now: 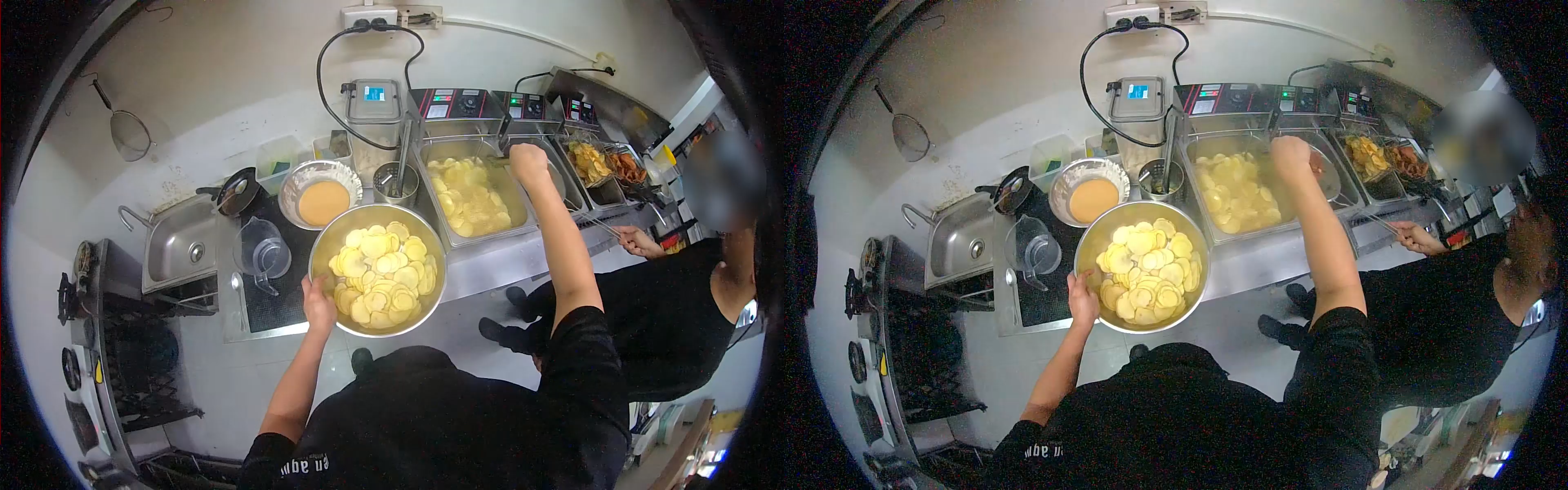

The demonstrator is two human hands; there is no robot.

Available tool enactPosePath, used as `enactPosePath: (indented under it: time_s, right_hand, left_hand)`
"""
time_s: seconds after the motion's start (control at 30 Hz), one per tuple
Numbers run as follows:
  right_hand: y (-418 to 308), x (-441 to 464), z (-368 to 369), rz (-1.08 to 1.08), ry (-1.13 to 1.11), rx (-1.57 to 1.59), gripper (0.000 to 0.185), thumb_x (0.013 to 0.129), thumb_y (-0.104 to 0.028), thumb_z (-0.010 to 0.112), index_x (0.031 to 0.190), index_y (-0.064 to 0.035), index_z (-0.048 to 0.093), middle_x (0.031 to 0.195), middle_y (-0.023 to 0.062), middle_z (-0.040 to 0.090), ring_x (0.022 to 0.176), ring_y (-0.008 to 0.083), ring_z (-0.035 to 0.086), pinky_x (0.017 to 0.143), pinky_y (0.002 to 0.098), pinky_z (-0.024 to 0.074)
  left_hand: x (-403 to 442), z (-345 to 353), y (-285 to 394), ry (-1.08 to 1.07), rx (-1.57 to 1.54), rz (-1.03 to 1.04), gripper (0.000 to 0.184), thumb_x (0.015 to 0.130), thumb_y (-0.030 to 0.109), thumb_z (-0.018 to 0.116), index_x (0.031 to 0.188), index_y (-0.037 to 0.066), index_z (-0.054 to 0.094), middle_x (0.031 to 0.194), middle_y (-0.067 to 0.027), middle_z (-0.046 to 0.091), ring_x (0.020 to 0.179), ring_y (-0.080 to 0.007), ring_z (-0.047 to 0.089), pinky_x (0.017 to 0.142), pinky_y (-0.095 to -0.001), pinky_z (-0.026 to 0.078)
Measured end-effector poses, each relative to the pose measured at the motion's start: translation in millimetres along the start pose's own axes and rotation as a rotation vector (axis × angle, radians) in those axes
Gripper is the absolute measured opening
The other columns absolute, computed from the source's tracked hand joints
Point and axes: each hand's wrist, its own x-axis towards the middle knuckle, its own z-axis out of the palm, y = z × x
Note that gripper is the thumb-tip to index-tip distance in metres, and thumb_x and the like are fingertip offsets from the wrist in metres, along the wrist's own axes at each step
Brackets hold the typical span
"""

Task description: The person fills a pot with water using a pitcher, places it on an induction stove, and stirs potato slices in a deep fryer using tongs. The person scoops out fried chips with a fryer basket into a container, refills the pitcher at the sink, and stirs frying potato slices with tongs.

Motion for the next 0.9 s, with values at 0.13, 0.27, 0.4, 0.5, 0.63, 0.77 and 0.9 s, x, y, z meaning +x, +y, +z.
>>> enactPosePath:
  time_s: [0.13, 0.27, 0.4, 0.5, 0.63, 0.77, 0.9]
  right_hand:
    - [-8, 5, 30, 0.120, -0.025, 0.134, 0.017, 0.079, -0.011, 0.055, 0.085, -0.0042, 0.069, 0.090, 0.0173, 0.067, 0.085, 0.0305, 0.066, 0.073, 0.0387, 0.0537]
    - [-16, -1, 76, 0.144, -0.086, 0.191, 0.022, 0.082, -0.015, 0.051, 0.090, -0.0061, 0.069, 0.094, 0.0161, 0.067, 0.088, 0.0303, 0.066, 0.074, 0.0396, 0.0534]
    - [-13, -38, 75, 0.120, -0.080, 0.172, 0.022, 0.081, -0.016, 0.052, 0.090, -0.0059, 0.069, 0.091, 0.0169, 0.067, 0.086, 0.0312, 0.066, 0.073, 0.0409, 0.0530]
    - [-4, -87, 35, 0.160, -0.098, 0.186, 0.021, 0.080, -0.017, 0.053, 0.087, -0.0044, 0.069, 0.089, 0.0182, 0.067, 0.084, 0.0321, 0.066, 0.072, 0.0415, 0.0528]
    - [-5, -133, 21, 0.304, -0.111, 0.285, 0.021, 0.078, -0.018, 0.055, 0.084, -0.0026, 0.068, 0.087, 0.0193, 0.066, 0.081, 0.0340, 0.066, 0.071, 0.0424, 0.0525]
    - [-21, -135, 64, 0.231, -0.102, 0.290, 0.021, 0.078, -0.016, 0.054, 0.084, -0.0014, 0.068, 0.085, 0.0203, 0.066, 0.082, 0.0344, 0.065, 0.072, 0.0437, 0.0520]
    - [-25, -144, 36, 0.203, -0.080, 0.311, 0.021, 0.077, -0.014, 0.054, 0.086, -0.0012, 0.067, 0.084, 0.0200, 0.066, 0.083, 0.0347, 0.065, 0.072, 0.0441, 0.0519]
  left_hand:
    - [1, 1, 2, 0.014, 0.006, 0.004, 0.043, 0.069, -0.011, 0.044, 0.107, 0.004, 0.057, 0.119, -0.0213, 0.046, 0.106, -0.0407, 0.050, 0.088, -0.0438, 0.043]
    - [-1, 1, 2, 0.010, 0.025, 0.011, 0.043, 0.068, -0.011, 0.045, 0.106, 0.005, 0.058, 0.119, -0.0214, 0.046, 0.107, -0.0406, 0.050, 0.089, -0.0430, 0.043]
    - [-1, -2, 4, -0.029, -0.022, -0.006, 0.044, 0.068, -0.011, 0.045, 0.106, 0.006, 0.058, 0.119, -0.0224, 0.045, 0.107, -0.0413, 0.049, 0.089, -0.0431, 0.042]
    - [-2, 0, 3, 0.012, -0.005, 0.008, 0.043, 0.068, -0.011, 0.045, 0.106, 0.006, 0.058, 0.119, -0.0235, 0.045, 0.107, -0.0420, 0.049, 0.090, -0.0431, 0.041]
    - [1, 5, -9, -0.009, -0.022, 0.030, 0.041, 0.070, -0.009, 0.046, 0.106, 0.006, 0.059, 0.121, -0.0244, 0.044, 0.107, -0.0429, 0.049, 0.090, -0.0435, 0.042]
    - [0, 6, -12, -0.004, 0.017, 0.047, 0.040, 0.071, -0.008, 0.047, 0.106, 0.006, 0.058, 0.123, -0.0243, 0.043, 0.106, -0.0430, 0.050, 0.089, -0.0440, 0.043]
    - [0, 6, -13, -0.022, 0.009, 0.042, 0.041, 0.071, -0.009, 0.046, 0.107, 0.005, 0.058, 0.123, -0.0237, 0.043, 0.107, -0.0424, 0.050, 0.090, -0.0437, 0.042]
